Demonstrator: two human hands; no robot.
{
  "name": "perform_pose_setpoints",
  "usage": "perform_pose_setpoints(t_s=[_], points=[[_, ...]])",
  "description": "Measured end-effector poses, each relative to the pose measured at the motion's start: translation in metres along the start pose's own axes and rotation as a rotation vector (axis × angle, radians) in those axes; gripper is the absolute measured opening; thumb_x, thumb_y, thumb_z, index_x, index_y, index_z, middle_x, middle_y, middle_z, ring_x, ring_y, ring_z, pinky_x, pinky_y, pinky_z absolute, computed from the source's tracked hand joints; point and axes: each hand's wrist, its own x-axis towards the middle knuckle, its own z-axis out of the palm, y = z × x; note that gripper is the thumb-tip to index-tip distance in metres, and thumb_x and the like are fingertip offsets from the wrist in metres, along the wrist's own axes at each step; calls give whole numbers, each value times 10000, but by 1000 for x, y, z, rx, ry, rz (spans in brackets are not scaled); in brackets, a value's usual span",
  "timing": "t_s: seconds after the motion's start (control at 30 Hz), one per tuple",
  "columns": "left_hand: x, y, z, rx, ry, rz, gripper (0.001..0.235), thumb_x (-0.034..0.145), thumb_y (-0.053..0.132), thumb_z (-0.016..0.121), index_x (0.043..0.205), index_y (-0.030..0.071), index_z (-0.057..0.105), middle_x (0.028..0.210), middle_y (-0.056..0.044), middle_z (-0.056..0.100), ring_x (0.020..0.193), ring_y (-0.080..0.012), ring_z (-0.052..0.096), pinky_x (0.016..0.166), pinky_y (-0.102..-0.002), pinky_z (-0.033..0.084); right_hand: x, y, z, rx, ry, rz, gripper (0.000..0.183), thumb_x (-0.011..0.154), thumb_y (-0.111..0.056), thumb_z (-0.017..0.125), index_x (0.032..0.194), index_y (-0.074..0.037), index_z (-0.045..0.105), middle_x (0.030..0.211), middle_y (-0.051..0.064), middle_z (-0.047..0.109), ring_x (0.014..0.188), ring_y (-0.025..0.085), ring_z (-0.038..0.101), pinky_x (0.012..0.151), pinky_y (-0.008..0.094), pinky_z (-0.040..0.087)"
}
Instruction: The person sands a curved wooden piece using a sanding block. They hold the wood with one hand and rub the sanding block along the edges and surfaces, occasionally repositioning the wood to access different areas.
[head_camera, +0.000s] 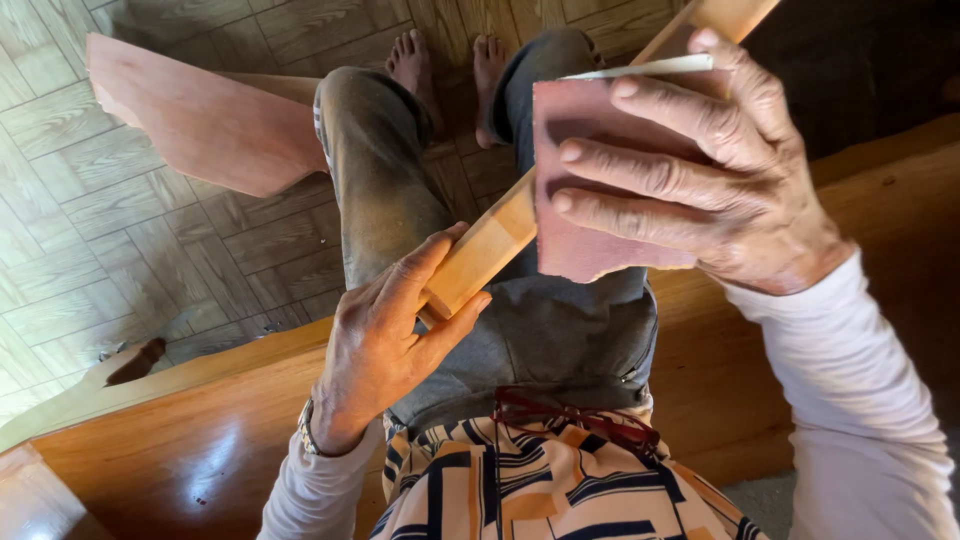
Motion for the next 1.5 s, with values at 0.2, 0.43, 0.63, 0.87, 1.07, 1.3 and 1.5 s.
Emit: perform_pose_setpoints(t_s=[0.2,0.43,0.63,0.87,1.07,1.3,1.5], points=[[-2,0,1,36,26,29,528,922,160,852,1307,-64,569,1338,-136,691,1091,-211,752,938,-325,610,4,28,-29,70,224,-94,298,1102,376,686,1389,354,611,1451,409,616,1320,511,699,1216,570,582],[-4,-4,2,45,31,7,530,923,174,848,1317,-49,572,1338,-139,690,1037,-227,758,892,-326,609,28,-8,-24,520,94,123,429,1068,106,557,1452,-44,437,1518,171,512,1396,402,580,1248,633,425],[-8,-4,7,-3,34,-17,501,909,145,860,1285,-33,579,1268,-101,706,589,-96,660,695,-274,587,19,6,-27,452,188,58,445,1117,28,670,1505,-113,505,1563,230,542,1383,418,652,1240,561,535],[-7,-3,4,-21,21,-16,548,914,135,853,1333,-58,558,1371,-144,664,1163,-227,728,1014,-320,594,28,-16,-33,1112,200,424,429,1103,85,332,1510,78,196,1606,370,345,1379,509,565,1215,657,553],[-11,-2,6,-8,55,-66,531,894,147,862,1312,-30,585,1309,-118,707,1031,-191,746,895,-296,604,-3,1,-16,444,552,279,274,1204,248,754,1434,219,610,1575,380,504,1455,632,609,1287,679,601],[-10,5,7,5,76,-221,535,857,224,880,1287,57,609,917,-30,701,620,-78,598,578,-222,614,-27,24,63,-77,621,236,487,1123,-294,1061,1441,-126,734,1518,119,568,1459,379,410,1138,823,28],[-12,4,8,41,73,-259,549,850,225,897,1302,88,617,779,7,628,550,-75,509,546,-239,505,6,23,68,-1,762,38,182,1099,-46,813,1256,-115,874,1504,195,525,1409,415,453,1168,649,320]])
